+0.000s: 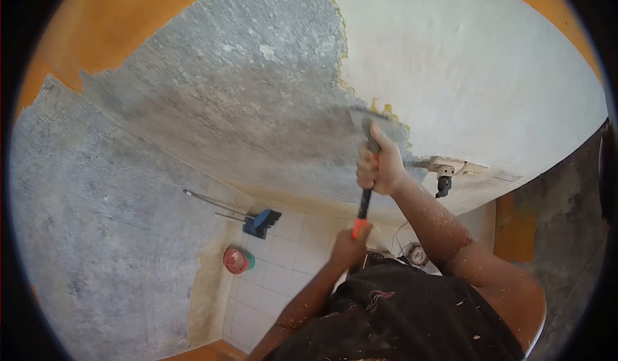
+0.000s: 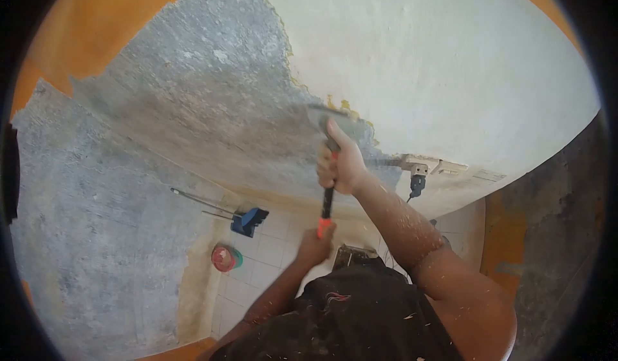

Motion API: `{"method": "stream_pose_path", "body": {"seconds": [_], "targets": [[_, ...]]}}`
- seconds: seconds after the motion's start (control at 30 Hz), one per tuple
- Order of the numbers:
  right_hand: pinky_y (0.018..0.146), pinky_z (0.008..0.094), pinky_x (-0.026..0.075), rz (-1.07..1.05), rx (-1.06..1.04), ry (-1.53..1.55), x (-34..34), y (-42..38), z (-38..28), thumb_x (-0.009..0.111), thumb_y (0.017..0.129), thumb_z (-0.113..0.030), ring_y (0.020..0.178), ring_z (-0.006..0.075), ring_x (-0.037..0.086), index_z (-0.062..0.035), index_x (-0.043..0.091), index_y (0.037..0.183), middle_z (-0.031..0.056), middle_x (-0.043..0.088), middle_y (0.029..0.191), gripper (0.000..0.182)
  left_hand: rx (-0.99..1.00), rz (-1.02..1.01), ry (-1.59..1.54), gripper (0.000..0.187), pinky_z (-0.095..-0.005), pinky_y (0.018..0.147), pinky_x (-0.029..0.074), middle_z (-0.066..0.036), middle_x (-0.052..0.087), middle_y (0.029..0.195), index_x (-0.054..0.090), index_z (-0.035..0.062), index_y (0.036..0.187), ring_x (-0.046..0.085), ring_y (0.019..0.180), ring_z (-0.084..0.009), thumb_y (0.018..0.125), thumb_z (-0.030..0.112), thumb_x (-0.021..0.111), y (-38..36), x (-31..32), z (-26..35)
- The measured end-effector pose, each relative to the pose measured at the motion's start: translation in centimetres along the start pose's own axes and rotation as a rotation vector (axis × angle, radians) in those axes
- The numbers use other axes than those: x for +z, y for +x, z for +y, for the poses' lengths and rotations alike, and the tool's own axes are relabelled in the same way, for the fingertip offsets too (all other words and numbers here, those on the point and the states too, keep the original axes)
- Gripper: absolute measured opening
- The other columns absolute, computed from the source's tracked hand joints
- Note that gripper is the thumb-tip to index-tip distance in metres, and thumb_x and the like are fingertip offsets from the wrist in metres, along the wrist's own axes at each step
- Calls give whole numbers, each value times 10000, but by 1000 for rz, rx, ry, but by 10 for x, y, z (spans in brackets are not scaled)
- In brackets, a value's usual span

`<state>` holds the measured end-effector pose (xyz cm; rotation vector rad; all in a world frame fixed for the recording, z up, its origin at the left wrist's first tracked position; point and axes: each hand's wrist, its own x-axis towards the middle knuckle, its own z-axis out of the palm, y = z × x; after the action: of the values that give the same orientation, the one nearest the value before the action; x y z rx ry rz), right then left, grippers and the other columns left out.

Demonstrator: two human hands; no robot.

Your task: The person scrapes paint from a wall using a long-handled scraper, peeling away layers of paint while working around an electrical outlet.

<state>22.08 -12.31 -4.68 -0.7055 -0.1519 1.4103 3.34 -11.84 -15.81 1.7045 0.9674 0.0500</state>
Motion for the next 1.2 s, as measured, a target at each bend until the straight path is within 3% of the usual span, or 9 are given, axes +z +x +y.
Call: {"method": "stream_pose_path", "body": {"seconds": [0.07,0.33,0.37,0.57,0.8,0.87,0.93,1.13,1.2], "targets": [[356,257,160,-95,5,26,4,3,-2,395,801,-677,325,96,161,-179,252,491,-59,190,399,604,79,0,25,540,-353,497,419,-158,529,511,555,-50,645,548,488,-195,849,450,544,-2,-24,13],[360,258,153,-61,2,15,-5,1,1,394,803,-674,329,93,153,-182,249,496,-61,180,400,598,-54,-7,-71,541,-361,500,416,-131,516,505,567,-34,639,508,481,-179,825,474,570,9,6,-17],[356,256,153,-110,-3,33,12,-1,-11,395,805,-671,327,92,161,-182,249,496,-61,184,397,596,89,33,46,450,-287,401,388,-27,484,473,518,53,623,494,408,-118,864,433,527,5,-11,6],[358,253,164,-66,-65,24,-22,5,18,392,802,-682,328,87,173,-185,254,497,-63,191,398,599,54,-19,-32,439,-283,397,383,-19,485,481,515,50,629,486,402,-124,865,419,538,13,2,-30],[380,263,183,-162,-86,6,16,1,-14,415,818,-649,342,99,191,-165,271,510,-48,212,408,592,107,3,-66,414,-255,395,373,-7,471,491,507,49,647,474,410,-103,869,397,542,11,-22,11],[380,263,188,-63,-87,53,11,-5,-6,421,819,-644,343,97,196,-164,269,512,-48,211,409,590,84,6,-82,392,-250,392,365,2,462,494,499,58,664,462,404,-98,868,389,548,5,-13,2],[376,262,183,-5,-21,5,-18,3,16,418,815,-651,339,95,182,-167,276,512,-52,211,406,588,-157,-54,-197,505,-321,488,406,-59,499,498,545,0,609,502,483,-142,845,447,560,6,11,-24],[385,266,169,-52,-16,-94,25,6,-12,423,812,-648,342,97,156,-170,274,506,-52,209,404,587,-5,-23,-240,476,-283,434,382,-20,497,492,522,35,599,473,445,-93,854,435,559,9,-9,5],[383,268,170,-8,-36,-57,27,5,-10,426,810,-650,344,99,158,-163,284,505,-49,209,404,591,6,-47,-346,311,-246,354,330,37,406,520,475,73,716,408,393,-75,904,318,507,8,-11,5]]}}
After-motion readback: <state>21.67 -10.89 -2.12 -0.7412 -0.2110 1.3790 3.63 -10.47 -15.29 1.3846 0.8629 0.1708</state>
